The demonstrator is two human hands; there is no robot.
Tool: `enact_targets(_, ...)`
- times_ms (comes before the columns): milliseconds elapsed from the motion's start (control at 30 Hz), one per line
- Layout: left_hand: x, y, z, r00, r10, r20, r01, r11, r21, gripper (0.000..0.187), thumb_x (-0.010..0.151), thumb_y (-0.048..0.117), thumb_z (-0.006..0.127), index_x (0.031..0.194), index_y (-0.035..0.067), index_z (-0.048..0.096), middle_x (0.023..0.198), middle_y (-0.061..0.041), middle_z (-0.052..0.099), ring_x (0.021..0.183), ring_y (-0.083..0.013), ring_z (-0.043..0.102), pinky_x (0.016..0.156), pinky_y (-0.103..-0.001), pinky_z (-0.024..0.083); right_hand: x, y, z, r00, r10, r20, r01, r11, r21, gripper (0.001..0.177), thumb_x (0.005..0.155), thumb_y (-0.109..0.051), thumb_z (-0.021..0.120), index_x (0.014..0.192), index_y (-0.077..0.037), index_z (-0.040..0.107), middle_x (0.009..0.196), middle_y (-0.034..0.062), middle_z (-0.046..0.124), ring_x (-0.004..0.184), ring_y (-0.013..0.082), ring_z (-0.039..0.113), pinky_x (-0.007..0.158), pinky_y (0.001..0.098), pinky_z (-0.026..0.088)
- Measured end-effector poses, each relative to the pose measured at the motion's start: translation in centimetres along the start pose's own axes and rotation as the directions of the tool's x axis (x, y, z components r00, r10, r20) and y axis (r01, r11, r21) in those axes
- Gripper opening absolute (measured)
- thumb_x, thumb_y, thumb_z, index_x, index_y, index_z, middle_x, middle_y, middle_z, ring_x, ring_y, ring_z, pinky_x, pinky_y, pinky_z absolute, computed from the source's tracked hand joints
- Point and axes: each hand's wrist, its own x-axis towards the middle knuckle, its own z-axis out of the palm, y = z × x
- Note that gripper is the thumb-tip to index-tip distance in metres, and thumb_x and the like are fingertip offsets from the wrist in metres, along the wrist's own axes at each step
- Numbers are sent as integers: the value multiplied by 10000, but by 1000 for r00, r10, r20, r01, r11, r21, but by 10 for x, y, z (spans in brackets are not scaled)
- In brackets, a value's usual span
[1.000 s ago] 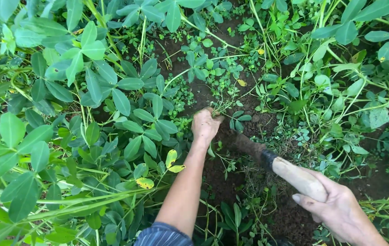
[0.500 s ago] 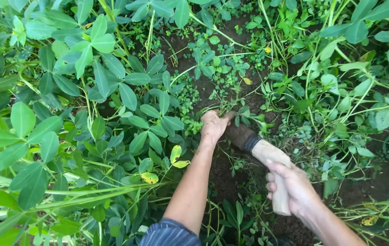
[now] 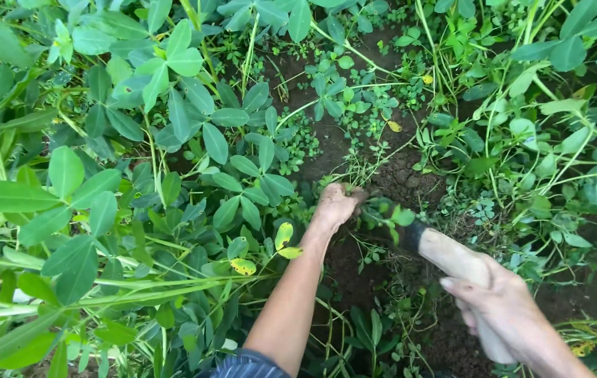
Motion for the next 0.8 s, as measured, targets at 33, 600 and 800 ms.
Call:
enact_targets(33, -20, 16, -17, 995, -43, 92, 67, 957, -282, 243, 841, 264, 787, 948, 47, 760, 868, -175, 759, 700, -258, 642, 681, -423, 573, 7, 13, -10, 1000, -9, 9, 9, 1000, 11, 460, 905, -214, 781, 1312, -106, 595, 654, 126, 612, 495, 226, 565, 449, 377, 503)
enact_targets(600, -10, 30, -77, 977, 209, -45, -181, 921, 346, 330, 872, 71, 501, 1188, 18, 580, 1261, -233, 602, 1183, -416, 597, 1004, -569, 458, 1, -48, -8, 915, -351, -197, 380, 916, 132, 566, 871, -115, 774, 1402, -50, 587, 746, 108, 663, 481, 180, 577, 395, 354, 484)
enact_targets(800, -34, 27, -58, 979, 179, 95, -202, 901, 385, 357, 1051, 196, 393, 1337, 49, 548, 1298, -269, 610, 1163, -454, 619, 1020, -586, 468, -13, -50, -17, 928, -299, -223, 339, 925, 169, 498, 837, -91, 762, 1306, -8, 618, 727, 99, 629, 487, 178, 547, 409, 358, 464)
